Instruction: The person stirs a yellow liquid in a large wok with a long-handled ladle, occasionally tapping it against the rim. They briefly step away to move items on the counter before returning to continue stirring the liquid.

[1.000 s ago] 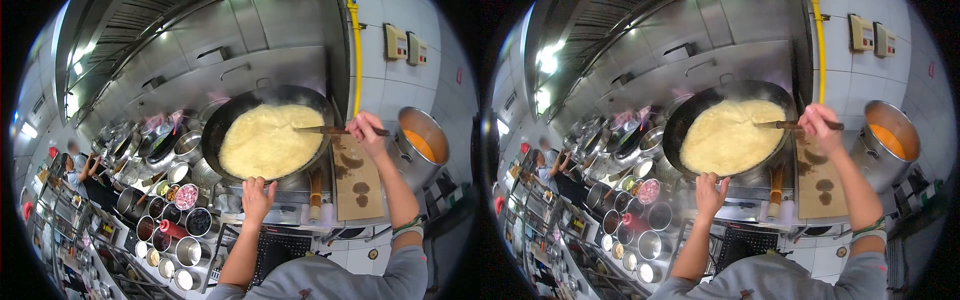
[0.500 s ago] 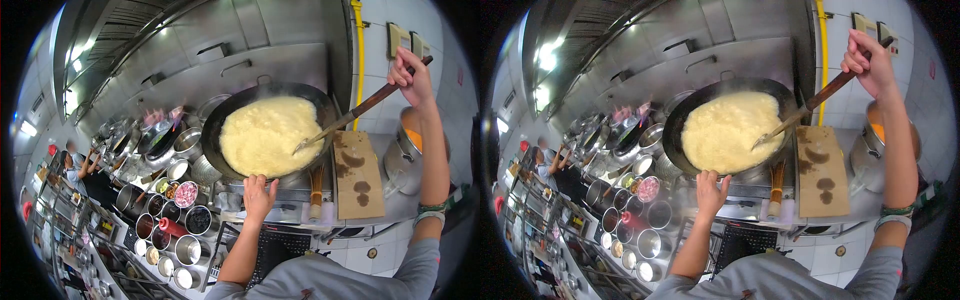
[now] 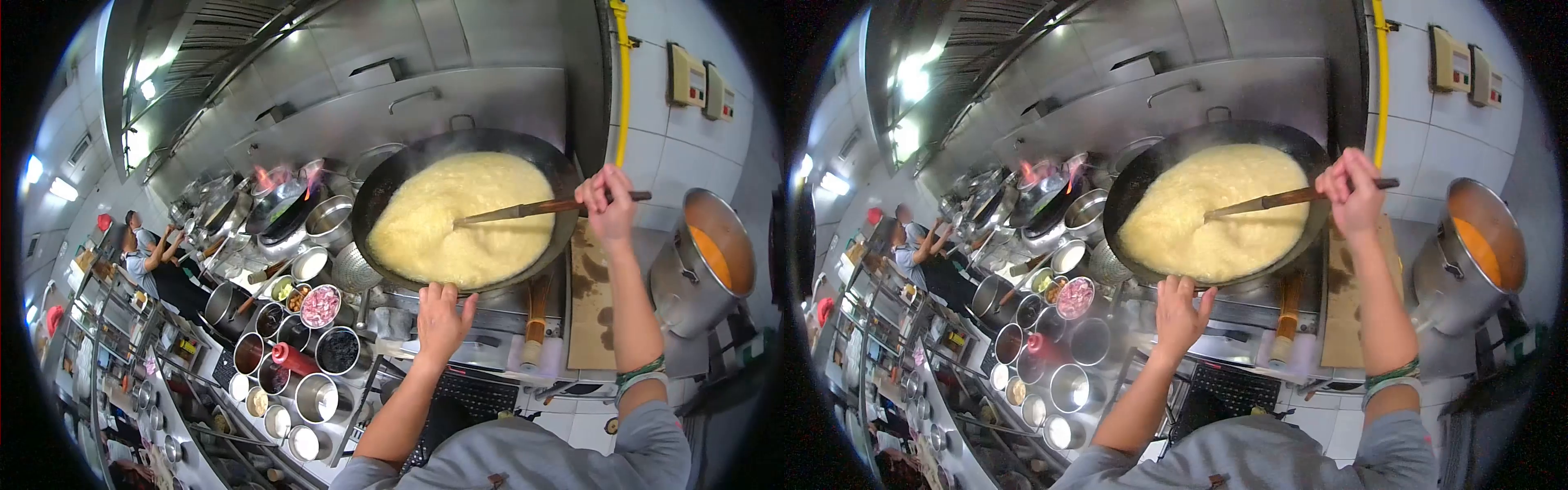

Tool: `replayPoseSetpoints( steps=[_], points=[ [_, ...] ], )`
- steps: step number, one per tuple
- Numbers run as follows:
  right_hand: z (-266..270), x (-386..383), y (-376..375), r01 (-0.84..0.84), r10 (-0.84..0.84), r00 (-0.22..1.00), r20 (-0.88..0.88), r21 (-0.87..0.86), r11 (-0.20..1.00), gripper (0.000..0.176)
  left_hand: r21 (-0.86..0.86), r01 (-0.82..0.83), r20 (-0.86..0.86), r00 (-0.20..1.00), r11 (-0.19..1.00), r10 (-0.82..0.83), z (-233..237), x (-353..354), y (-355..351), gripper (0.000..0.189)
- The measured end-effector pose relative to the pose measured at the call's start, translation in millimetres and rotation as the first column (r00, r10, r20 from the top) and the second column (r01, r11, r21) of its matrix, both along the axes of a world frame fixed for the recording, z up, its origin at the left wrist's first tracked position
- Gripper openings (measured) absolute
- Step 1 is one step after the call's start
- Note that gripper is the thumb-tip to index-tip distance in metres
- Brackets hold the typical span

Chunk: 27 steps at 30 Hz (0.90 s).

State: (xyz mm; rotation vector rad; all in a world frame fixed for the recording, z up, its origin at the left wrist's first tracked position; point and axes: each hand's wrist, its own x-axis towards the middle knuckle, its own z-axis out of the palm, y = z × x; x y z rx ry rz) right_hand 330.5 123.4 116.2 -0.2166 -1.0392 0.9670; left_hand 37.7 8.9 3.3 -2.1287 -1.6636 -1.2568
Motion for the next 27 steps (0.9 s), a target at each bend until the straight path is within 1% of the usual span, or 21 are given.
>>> replayPoseSetpoints(
  steps=[2, 4, 6, 7, 8, 9, 10, 12, 15, 18, 19, 20, 22, 23, 24, 25, 27],
  points=[
    [-17.5, -23.7, -0.4, 0.015, -0.014, 0.999, -0.046, 0.018, 1.0, 0.033, 0.009, -0.007, -0.006, 1.0, 1.0, 0.007, 0.0, 0.6, 0.1, 0.027],
    [-36.1, -45.4, -2.5, 0.092, -0.092, 0.995, -0.032, -0.01, 0.996, 0.034, 0.006, -0.016, -0.017, 1.0, 1.0, 0.017, 0.9, 1.1, -0.4, 0.028],
    [-53.4, -67.0, -7.2, 0.173, -0.173, 0.985, 0.011, 0.031, 0.984, 0.035, -0.005, -0.029, -0.032, 0.999, 1.0, 0.029, 2.0, 1.4, -1.5, 0.029],
    [-60.8, -77.6, -12.2, 0.192, -0.193, 0.981, 0.033, 0.027, 0.981, 0.034, -0.007, -0.029, -0.034, 0.999, 1.0, 0.029, 1.8, 1.5, -1.9, 0.029],
    [-68.4, -86.7, -17.6, 0.227, -0.236, 0.966, 0.101, 0.097, 0.969, 0.032, -0.007, -0.028, -0.035, 0.999, 1.0, 0.028, 1.1, 1.3, -1.7, 0.029],
    [-73.5, -95.6, -26.7, 0.257, -0.263, 0.946, 0.191, 0.053, 0.965, 0.032, -0.006, -0.027, -0.036, 0.999, 1.0, 0.026, 0.7, 1.1, -1.5, 0.03],
    [-90.0, -100.2, -19.8, 0.25, -0.291, 0.921, 0.26, 0.181, 0.951, 0.03, -0.004, -0.028, -0.038, 0.999, 1.0, 0.028, 0.2, 1.2, -2.1, 0.03],
    [-100.9, -109.9, -26.1, 0.189, -0.256, 0.862, 0.438, 0.192, 0.963, 0.025, 0.001, -0.029, -0.039, 0.999, 1.0, 0.029, -0.1, 0.8, -2.8, 0.03],
    [-102.8, -114.5, -16.3, 0.151, -0.405, 0.756, 0.514, 0.466, 0.872, 0.018, 0.041, -0.017, -0.042, 0.999, 0.999, 0.019, -4.0, -0.5, -2.5, 0.031],
    [-102.9, -98.2, -10.1, 0.135, -0.393, 0.723, 0.567, 0.442, 0.887, 0.015, 0.031, -0.017, -0.032, 0.999, 0.999, 0.018, -2.8, -1.9, -5.2, 0.03],
    [-102.3, -91.9, -4.7, 0.161, -0.427, 0.733, 0.531, 0.473, 0.866, 0.017, 0.038, -0.017, -0.027, 0.999, 0.999, 0.018, -1.8, -2.5, -5.5, 0.03],
    [-97.0, -81.2, -7.2, 0.185, -0.406, 0.72, 0.563, 0.408, 0.894, 0.022, 0.043, -0.014, -0.022, 1.0, 0.999, 0.015, -1.0, -2.4, -6.4, 0.03],
    [-83.8, -61.7, -13.7, 0.244, -0.327, 0.742, 0.586, 0.218, 0.945, 0.029, 0.048, -0.013, -0.012, 1.0, 0.999, 0.014, -1.8, -1.3, -8.0, 0.029],
    [-73.3, -51.4, -19.7, 0.283, -0.333, 0.734, 0.593, 0.178, 0.942, 0.032, 0.05, -0.016, -0.01, 1.0, 0.999, 0.017, -3.6, -1.6, -7.2, 0.029],
    [-64.0, -41.8, -22.7, 0.322, -0.338, 0.727, 0.598, 0.139, 0.937, 0.036, 0.054, -0.02, -0.01, 1.0, 0.998, 0.02, -4.3, -2.1, -7.5, 0.028],
    [-58.8, -26.9, -17.1, 0.312, -0.384, 0.703, 0.599, 0.225, 0.923, 0.039, 0.041, -0.024, -0.006, 1.0, 0.999, 0.025, -3.4, -2.1, -8.8, 0.028],
    [-35.8, -8.5, -24.7, 0.312, -0.344, 0.729, 0.592, 0.16, 0.937, 0.038, 0.016, -0.031, -0.001, 1.0, 0.999, 0.031, -1.0, -1.2, -10.5, 0.028]
  ],
)
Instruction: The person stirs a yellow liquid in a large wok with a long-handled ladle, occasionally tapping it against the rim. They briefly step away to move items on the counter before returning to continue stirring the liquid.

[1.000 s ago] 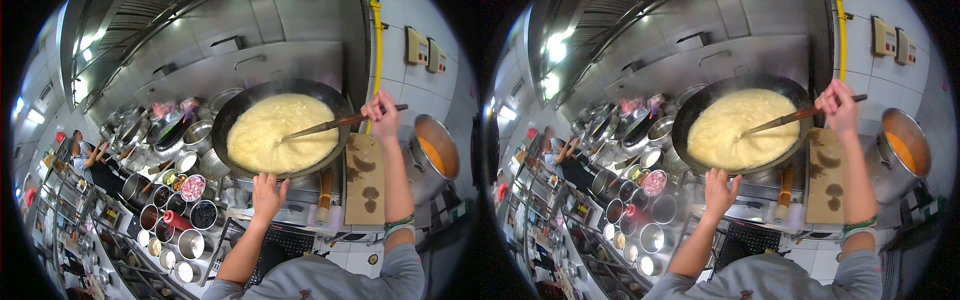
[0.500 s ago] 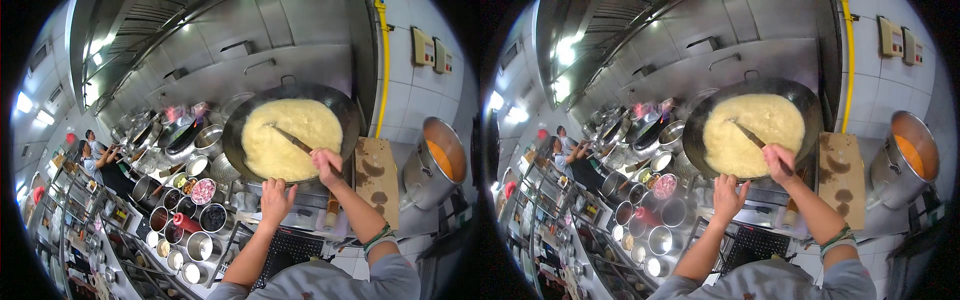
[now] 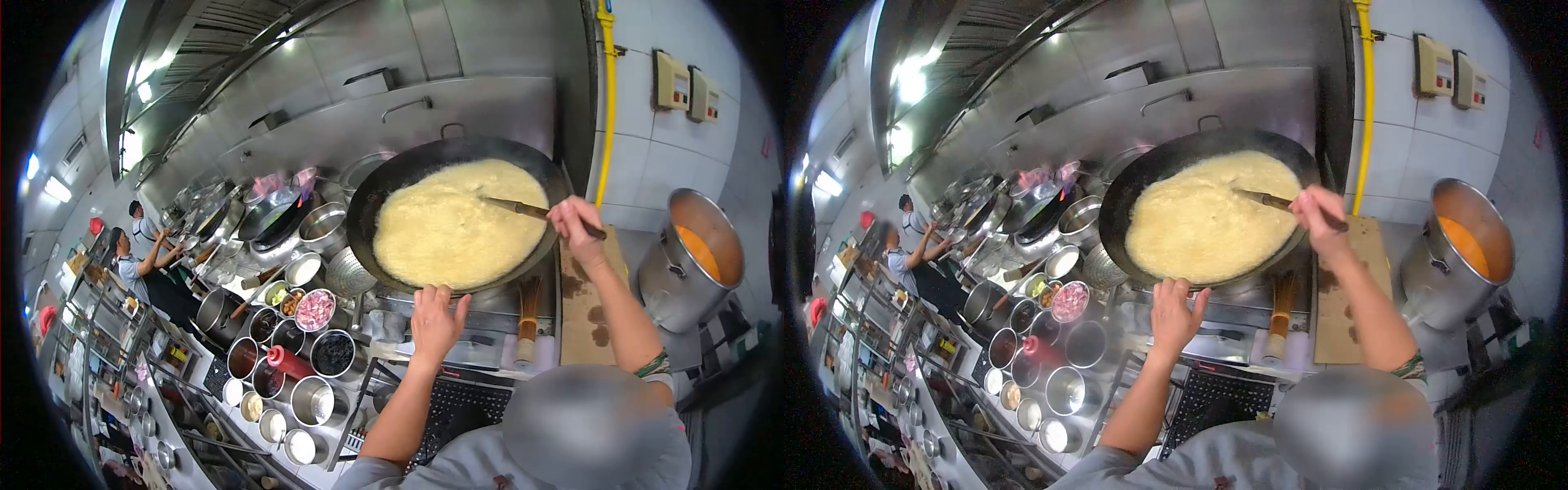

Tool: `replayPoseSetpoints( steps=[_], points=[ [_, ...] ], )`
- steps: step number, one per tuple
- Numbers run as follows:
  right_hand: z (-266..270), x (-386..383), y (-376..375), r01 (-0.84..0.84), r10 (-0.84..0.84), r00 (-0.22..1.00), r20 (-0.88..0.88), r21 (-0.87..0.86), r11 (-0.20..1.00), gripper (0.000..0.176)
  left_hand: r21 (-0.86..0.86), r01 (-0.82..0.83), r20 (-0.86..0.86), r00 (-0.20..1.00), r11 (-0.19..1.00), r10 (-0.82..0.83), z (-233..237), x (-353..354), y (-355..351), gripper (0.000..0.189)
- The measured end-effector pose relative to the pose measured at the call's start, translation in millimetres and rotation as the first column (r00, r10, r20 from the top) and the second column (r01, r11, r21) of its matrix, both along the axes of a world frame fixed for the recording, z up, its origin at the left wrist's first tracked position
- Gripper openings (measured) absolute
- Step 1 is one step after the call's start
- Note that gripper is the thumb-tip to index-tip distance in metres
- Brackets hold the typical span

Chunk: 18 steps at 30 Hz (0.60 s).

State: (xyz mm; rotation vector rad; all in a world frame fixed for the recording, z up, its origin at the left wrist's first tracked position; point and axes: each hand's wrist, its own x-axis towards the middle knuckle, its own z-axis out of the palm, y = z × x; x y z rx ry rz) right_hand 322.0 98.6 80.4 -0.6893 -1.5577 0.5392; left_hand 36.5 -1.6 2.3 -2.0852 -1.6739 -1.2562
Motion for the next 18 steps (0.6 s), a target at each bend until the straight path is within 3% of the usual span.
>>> replayPoseSetpoints(
  steps=[4, 10, 16, 17, 18],
  points=[
    [47.4, 39.3, -10.6, -0.022, 0.021, 0.999, 0.024, 0.024, 0.999, 0.039, 0.01, 0.008, 0.002, 1.0, 1.0, -0.008, -2.6, -1.2, 1.1, 0.027],
    [119.7, 79.5, -33.5, -0.067, 0.066, 0.998, -0.019, -0.085, 0.994, 0.032, 0.009, 0.014, 0.019, 1.0, 1.0, -0.014, -2.0, -1.4, 1.0, 0.027],
    [180.3, 113.7, -34.8, -0.187, 0.159, 0.97, -0.184, -0.146, 0.971, 0.028, 0.044, 0.027, 0.011, 1.0, 0.999, -0.028, -4.0, -3.2, 4.8, 0.03],
    [186.6, 131.7, -29.4, -0.228, 0.205, 0.968, -0.146, -0.166, 0.959, 0.027, 0.041, 0.026, 0.008, 1.0, 0.999, -0.026, -2.9, -2.6, 4.4, 0.031],
    [203.8, 120.3, -44.1, -0.296, 0.152, 0.888, -0.435, -0.285, 0.912, 0.031, 0.039, 0.031, 0.025, 0.999, 0.999, -0.032, -4.4, -2.7, 4.5, 0.031]
  ],
)
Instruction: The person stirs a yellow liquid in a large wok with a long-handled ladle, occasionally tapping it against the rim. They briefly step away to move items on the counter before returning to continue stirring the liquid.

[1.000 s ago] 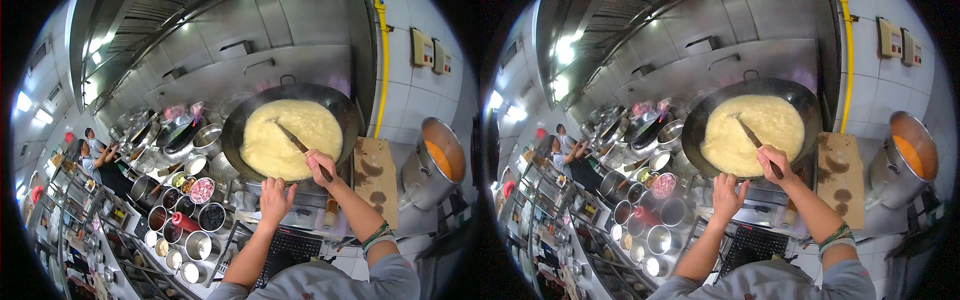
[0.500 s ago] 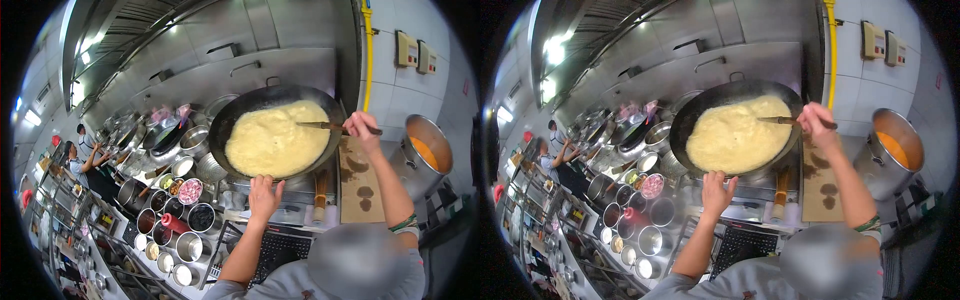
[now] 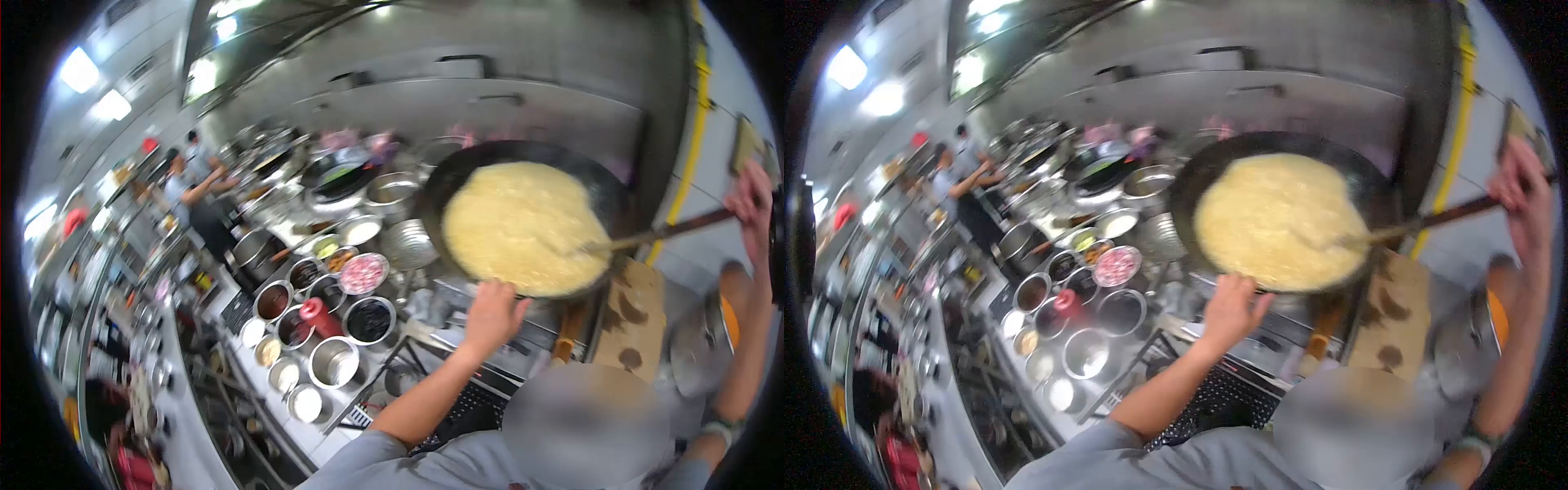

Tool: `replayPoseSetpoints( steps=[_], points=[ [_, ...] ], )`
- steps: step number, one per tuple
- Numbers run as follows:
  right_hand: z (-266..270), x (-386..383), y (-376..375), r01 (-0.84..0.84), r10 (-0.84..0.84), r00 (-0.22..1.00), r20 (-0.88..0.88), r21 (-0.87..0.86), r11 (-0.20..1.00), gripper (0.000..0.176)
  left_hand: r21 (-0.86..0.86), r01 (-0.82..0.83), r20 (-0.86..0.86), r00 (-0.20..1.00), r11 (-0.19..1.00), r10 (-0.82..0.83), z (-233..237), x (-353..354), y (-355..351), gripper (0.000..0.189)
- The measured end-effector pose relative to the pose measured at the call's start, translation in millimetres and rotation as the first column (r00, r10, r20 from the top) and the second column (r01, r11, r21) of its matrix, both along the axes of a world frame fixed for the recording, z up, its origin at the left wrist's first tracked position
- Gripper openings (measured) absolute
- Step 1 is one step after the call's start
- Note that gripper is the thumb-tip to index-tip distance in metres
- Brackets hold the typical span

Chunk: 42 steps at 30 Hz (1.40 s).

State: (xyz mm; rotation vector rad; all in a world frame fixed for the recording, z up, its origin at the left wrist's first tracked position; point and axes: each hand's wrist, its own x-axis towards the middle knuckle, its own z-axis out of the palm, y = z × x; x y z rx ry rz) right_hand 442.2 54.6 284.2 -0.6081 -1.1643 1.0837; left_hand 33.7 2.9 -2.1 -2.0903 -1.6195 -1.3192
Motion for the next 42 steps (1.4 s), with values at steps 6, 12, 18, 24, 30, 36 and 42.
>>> replayPoseSetpoints(
  steps=[6, 12, 18, 24, 30, 36, 42],
  points=[
    [-1.6, 1.4, -5.2, -0.193, 0.165, 0.975, 0.151, 0.194, 0.962, 0.038, -0.044, 0.013, 0.076, 0.997, 0.999, -0.01, 3.0, -2.2, -1.7, 0.034],
    [-132.7, 35.7, 96.7, -0.105, 0.127, 0.991, -0.052, 0.309, 0.945, 0.032, -0.103, 0.006, 0.067, 0.998, 0.995, 0.001, 4.5, -0.6, -3.2, 0.037],
    [-222.8, -72.6, 97.6, -0.018, 0.103, 0.967, -0.233, 0.342, 0.939, 0.032, -0.14, -0.011, -0.009, 1.0, 0.99, 0.01, 7.7, -0.4, -3.8, 0.04],
    [-272.8, -195.5, 48.4, 0.129, -0.123, 0.992, -0.038, 0.37, 0.92, 0.031, -0.121, -0.025, -0.03, 0.999, 0.992, 0.022, 2.6, -0.7, -2.1, 0.041],
    [-270.6, -231.7, 53.0, -0.067, -0.17, 0.916, 0.364, 0.556, 0.828, 0.033, -0.128, -0.016, -0.026, 1.0, 0.992, 0.013, 3.3, -1.9, -5.8, 0.042],
    [-274.9, -188.3, 98.0, 0.063, -0.316, 0.873, 0.372, 0.557, 0.828, 0.033, -0.093, 0.003, 0.009, 1.0, 0.996, -0.002, 2.3, -1.6, -6.7, 0.04],
    [-244.8, -123.2, 88.0, 0.159, -0.3, 0.919, 0.255, 0.458, 0.875, 0.036, -0.084, 0.023, 0.03, 0.999, 0.996, -0.02, 1.8, -5.1, -9.9, 0.039]
  ],
)
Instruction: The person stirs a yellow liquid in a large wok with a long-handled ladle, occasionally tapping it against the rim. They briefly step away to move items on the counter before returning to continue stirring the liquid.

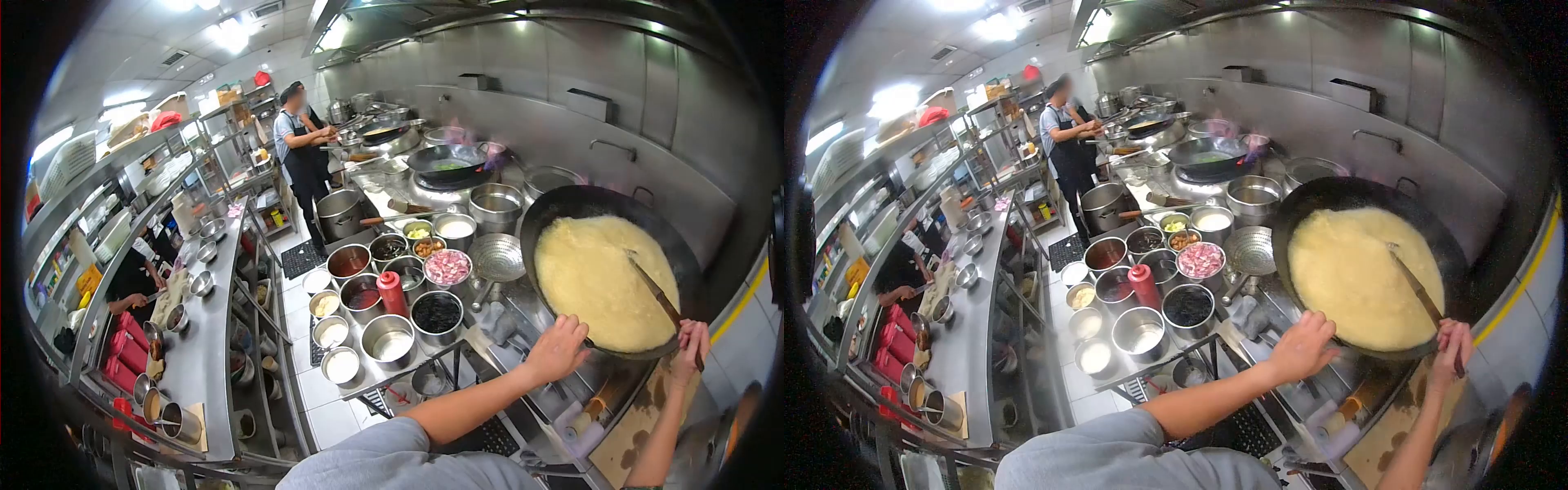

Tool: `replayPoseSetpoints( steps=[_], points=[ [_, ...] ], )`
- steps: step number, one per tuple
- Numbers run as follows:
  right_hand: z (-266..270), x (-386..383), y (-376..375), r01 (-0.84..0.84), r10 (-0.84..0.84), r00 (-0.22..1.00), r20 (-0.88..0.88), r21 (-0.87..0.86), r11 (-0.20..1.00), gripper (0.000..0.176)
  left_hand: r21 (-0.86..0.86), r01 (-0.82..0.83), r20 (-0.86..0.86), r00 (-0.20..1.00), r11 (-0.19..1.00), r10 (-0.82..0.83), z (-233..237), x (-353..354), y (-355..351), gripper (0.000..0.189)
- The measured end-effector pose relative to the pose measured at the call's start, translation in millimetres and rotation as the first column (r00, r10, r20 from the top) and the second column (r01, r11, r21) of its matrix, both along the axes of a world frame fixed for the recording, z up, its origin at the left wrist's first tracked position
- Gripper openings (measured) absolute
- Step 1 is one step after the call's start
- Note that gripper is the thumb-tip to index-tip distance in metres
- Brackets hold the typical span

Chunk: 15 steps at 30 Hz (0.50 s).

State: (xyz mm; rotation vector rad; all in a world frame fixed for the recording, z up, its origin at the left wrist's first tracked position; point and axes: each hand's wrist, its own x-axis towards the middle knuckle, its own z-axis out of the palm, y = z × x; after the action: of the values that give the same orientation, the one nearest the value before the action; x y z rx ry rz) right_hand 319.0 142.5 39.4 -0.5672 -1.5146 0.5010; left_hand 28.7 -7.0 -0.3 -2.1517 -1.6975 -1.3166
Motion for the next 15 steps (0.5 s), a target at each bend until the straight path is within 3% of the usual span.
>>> replayPoseSetpoints(
  steps=[3, 11, 15],
  points=[
    [10.5, 27.8, -15.5, -0.072, 0.072, 0.997, -0.017, -0.001, 0.997, 0.037, 0.001, 0.012, 0.011, 1.0, 1.0, -0.012, -2.2, -2.3, -1.4, 0.037],
    [88.6, 85.0, -59.1, -0.059, 0.07, 0.991, 0.113, -0.1, 0.993, 0.036, -0.023, 0.014, 0.027, 1.0, 1.0, -0.013, 3.8, -4.9, -3.5, 0.03],
    [130.2, 132.4, -55.0, -0.177, 0.185, 0.98, 0.072, -0.11, 0.978, 0.038, -0.013, 0.023, 0.046, 0.999, 1.0, -0.022, 0.5, -6.1, -1.4, 0.028]
  ],
)
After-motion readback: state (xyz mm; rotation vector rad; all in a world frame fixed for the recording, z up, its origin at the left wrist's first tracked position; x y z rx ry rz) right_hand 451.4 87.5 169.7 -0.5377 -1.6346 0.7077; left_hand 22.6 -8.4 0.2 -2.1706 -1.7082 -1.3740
